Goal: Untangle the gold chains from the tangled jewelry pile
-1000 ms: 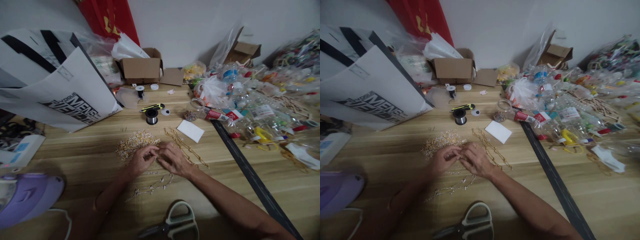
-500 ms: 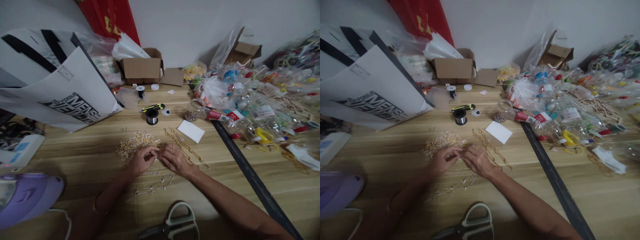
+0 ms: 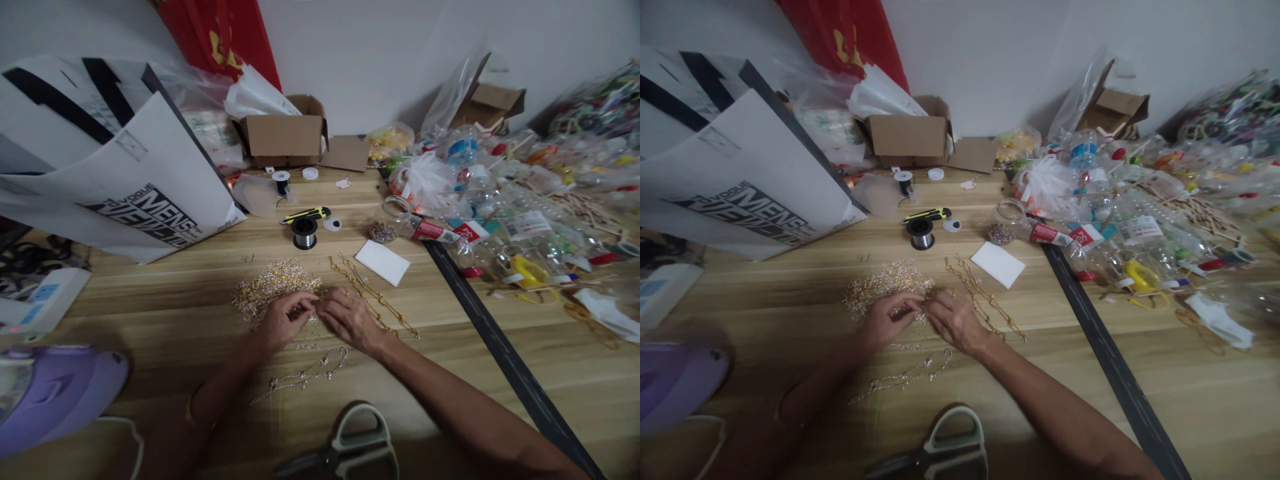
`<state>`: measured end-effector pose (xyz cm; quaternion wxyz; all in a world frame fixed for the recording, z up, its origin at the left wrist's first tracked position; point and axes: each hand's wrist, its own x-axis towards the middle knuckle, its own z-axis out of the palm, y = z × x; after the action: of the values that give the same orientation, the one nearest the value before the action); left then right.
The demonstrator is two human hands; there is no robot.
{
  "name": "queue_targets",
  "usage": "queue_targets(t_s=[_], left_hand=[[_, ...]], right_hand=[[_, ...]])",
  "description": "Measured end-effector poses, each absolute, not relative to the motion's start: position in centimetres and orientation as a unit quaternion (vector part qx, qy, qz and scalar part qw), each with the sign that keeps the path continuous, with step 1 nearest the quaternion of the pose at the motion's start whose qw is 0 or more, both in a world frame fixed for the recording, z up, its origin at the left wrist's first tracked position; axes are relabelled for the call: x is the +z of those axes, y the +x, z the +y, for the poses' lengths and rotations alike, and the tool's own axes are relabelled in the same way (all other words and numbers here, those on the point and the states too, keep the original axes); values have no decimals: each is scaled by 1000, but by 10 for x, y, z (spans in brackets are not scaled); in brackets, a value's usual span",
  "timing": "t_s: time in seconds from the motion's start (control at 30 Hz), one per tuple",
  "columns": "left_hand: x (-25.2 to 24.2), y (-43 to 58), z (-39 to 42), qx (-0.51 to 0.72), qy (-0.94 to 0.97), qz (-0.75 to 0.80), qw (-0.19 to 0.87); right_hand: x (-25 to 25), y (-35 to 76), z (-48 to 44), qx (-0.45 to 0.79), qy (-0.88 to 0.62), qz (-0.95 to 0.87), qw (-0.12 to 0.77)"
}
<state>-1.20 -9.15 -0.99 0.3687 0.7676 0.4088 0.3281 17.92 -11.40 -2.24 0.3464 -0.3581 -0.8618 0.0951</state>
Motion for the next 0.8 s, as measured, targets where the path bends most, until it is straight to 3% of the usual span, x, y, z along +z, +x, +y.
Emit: queue_targets(t_s=[0.17,0.37,0.8], left_hand=[[-12,-14,-88,380,719,455,363],[-9,-19,-83,407,719,484,287],[-11,-30,-72,277,853,404,181]], right_hand=[[-24,179,-114,107,-374,-846,364],[-23,179,-114,119,-385,-832,382],[-17,179,-114,130,-401,-817,395]])
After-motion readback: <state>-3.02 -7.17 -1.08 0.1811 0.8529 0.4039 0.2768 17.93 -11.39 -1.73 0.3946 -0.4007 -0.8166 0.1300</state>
